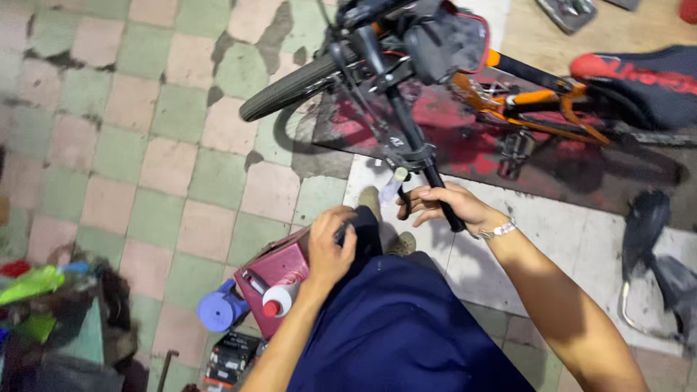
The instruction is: The person bleeds a bicycle hydraulic brake system by attaching a funnel to the lever, pouring in fluid from a bottle, and manipulating the lever and internal components using a multi-tool.
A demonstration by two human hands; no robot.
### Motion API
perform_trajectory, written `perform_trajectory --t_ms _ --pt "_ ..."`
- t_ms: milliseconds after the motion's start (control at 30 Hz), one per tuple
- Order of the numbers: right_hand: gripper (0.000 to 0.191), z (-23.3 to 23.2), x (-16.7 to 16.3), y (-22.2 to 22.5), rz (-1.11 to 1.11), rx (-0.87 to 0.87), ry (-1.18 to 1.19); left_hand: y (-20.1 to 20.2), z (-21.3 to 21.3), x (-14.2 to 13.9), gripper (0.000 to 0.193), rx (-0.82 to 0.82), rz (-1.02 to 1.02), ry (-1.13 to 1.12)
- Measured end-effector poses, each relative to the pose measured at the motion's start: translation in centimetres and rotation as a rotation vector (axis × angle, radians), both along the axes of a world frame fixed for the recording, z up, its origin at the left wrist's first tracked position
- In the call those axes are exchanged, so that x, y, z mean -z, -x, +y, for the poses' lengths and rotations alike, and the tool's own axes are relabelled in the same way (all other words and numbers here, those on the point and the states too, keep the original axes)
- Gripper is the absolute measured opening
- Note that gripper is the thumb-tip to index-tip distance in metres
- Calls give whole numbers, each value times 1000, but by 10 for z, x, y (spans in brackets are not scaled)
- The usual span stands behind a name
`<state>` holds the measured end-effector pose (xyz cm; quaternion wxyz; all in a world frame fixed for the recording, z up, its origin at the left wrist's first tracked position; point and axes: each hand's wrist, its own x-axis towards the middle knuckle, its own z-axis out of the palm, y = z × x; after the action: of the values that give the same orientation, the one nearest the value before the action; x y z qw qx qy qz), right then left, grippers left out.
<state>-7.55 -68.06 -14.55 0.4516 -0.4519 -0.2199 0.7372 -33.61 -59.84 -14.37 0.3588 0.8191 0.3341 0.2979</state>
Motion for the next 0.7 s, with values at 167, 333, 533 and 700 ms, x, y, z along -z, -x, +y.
perform_trajectory --t_ms 167,333,533,700 --pt "42 4 0 5 -156 23 -23 -7 -18 -5 18 -56 -47 147" --pt "34 7 5 6 -449 143 -43 -38 -21 -11 17 -62 -103 255" --pt "48 15 10 2 -213 95 -7 -71 -47 -9 20 -260 -92 570" --pt "93 27 3 -8 21 -191 -79 -97 -67 -4 31 -659 -180 507"
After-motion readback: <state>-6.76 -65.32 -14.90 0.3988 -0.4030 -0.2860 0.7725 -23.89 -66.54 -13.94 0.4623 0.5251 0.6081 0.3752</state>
